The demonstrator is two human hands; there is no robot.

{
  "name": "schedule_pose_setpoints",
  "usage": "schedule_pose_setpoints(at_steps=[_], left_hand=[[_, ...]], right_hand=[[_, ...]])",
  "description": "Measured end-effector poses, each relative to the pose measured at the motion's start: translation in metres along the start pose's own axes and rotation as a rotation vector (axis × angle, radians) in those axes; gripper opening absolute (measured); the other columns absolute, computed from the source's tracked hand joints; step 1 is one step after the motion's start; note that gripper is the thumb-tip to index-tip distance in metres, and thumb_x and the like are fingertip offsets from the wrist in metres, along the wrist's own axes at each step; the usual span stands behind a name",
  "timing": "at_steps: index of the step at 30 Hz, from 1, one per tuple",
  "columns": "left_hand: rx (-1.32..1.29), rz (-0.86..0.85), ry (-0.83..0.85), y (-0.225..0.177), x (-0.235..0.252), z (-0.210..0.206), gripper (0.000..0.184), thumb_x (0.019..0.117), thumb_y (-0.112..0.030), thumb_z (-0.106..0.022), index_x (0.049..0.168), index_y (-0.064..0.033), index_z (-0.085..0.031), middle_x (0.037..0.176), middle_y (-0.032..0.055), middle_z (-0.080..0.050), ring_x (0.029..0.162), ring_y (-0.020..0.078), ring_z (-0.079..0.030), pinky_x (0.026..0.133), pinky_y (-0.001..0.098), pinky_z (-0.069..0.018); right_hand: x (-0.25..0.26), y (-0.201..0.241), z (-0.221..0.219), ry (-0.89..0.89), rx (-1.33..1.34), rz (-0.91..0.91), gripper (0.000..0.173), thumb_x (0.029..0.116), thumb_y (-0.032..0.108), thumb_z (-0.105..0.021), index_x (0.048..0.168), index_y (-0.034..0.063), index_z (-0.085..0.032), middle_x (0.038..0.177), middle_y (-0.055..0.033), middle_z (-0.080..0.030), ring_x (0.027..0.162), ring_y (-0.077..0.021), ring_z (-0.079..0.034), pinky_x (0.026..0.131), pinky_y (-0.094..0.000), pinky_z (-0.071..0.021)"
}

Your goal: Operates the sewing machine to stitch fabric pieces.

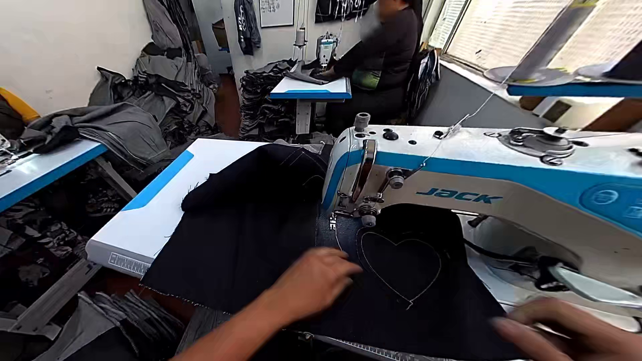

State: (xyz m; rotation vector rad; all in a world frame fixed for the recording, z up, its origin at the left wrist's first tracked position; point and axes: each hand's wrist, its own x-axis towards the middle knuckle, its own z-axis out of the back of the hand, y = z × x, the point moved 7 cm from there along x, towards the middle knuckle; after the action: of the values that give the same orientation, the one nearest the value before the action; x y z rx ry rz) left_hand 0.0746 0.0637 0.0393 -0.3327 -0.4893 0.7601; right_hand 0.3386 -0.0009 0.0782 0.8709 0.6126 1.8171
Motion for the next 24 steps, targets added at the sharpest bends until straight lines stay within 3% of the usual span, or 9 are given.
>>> schedule_pose_setpoints(at_steps=[1,2,3,5,7,11,16,24], left_hand=[[0.048,0.12,0.07,0.03,-0.003,0.004,0.035,0.103,-0.023,-0.06,0.132,-0.0056,-0.067,0.135,0.0122,-0.067,0.137,0.0282,-0.055,0.117,0.0467,-0.0402],[0.082,0.212,0.143,0.054,-0.007,0.004,0.049,0.1038,-0.033,-0.059,0.144,-0.0046,-0.057,0.149,0.0134,-0.056,0.146,0.03,-0.044,0.121,0.0504,-0.033],[0.114,0.274,0.221,0.071,-0.011,0.002,0.064,0.1051,-0.045,-0.052,0.154,-0.0054,-0.044,0.162,0.0118,-0.041,0.154,0.0295,-0.029,0.125,0.0528,-0.0226],[0.189,0.304,0.289,0.082,-0.017,-0.007,0.077,0.1056,-0.059,-0.035,0.163,-0.0087,-0.025,0.171,0.0073,-0.019,0.16,0.0255,-0.01,0.126,0.0587,-0.0045],[0.218,0.3,0.298,0.085,-0.019,-0.008,0.085,0.1028,-0.067,-0.029,0.164,-0.009,-0.02,0.173,0.0065,-0.014,0.16,0.025,-0.004,0.124,0.0648,0.0041],[0.217,0.218,0.285,0.095,0.003,-0.008,0.091,0.1002,-0.071,-0.033,0.163,-0.0062,-0.022,0.172,0.0085,-0.017,0.16,0.0264,-0.007,0.122,0.0672,0.0021],[0.196,0.146,0.311,0.096,0.034,-0.013,0.092,0.1,-0.07,-0.035,0.163,-0.0038,-0.023,0.172,0.0106,-0.016,0.16,0.0259,-0.007,0.123,0.0656,0.0021],[0.214,0.197,0.357,0.093,0.04,-0.013,0.094,0.0994,-0.072,-0.032,0.163,-0.0031,-0.02,0.172,0.0114,-0.013,0.16,0.0266,-0.002,0.121,0.0674,0.0062]], right_hand=[[0.021,0.002,-0.027,-0.006,-0.035,0.091,0.036,0.098,0.029,-0.066,0.095,-0.0061,-0.068,0.087,-0.0118,-0.068,0.073,-0.0102,-0.062,0.064,-0.0295,-0.0532],[0.043,0.001,-0.055,-0.034,-0.097,0.188,0.036,0.0978,0.039,-0.064,0.094,0.0035,-0.072,0.091,-0.0065,-0.071,0.077,-0.0086,-0.066,0.067,-0.0292,-0.0575],[0.064,-0.001,-0.082,-0.04,-0.131,0.271,0.035,0.0978,0.043,-0.062,0.095,0.01,-0.075,0.099,-0.0029,-0.074,0.09,-0.0092,-0.07,0.077,-0.0316,-0.0602],[0.096,-0.009,-0.127,-0.011,-0.178,0.414,0.036,0.0986,0.045,-0.06,0.101,0.0132,-0.076,0.116,-0.0035,-0.074,0.115,-0.0159,-0.068,0.097,-0.0381,-0.0571],[0.111,-0.025,-0.155,0.011,-0.253,0.467,0.043,0.1005,0.051,-0.054,0.113,0.0144,-0.075,0.128,-0.0029,-0.071,0.129,-0.0201,-0.061,0.108,-0.0435,-0.0499],[0.117,-0.039,-0.151,-0.042,-0.347,0.353,0.048,0.1025,0.049,-0.049,0.121,0.0128,-0.073,0.133,-0.0016,-0.069,0.133,-0.0193,-0.06,0.112,-0.0442,-0.0469],[0.122,-0.057,-0.129,-0.125,-0.445,0.214,0.05,0.1025,0.049,-0.046,0.123,0.0097,-0.071,0.131,-0.0056,-0.07,0.123,-0.0261,-0.066,0.1,-0.0498,-0.0539],[0.129,-0.056,-0.121,-0.111,-0.461,0.21,0.051,0.1017,0.049,-0.048,0.12,0.0078,-0.072,0.121,-0.0089,-0.073,0.114,-0.0268,-0.07,0.096,-0.049,-0.0555]])
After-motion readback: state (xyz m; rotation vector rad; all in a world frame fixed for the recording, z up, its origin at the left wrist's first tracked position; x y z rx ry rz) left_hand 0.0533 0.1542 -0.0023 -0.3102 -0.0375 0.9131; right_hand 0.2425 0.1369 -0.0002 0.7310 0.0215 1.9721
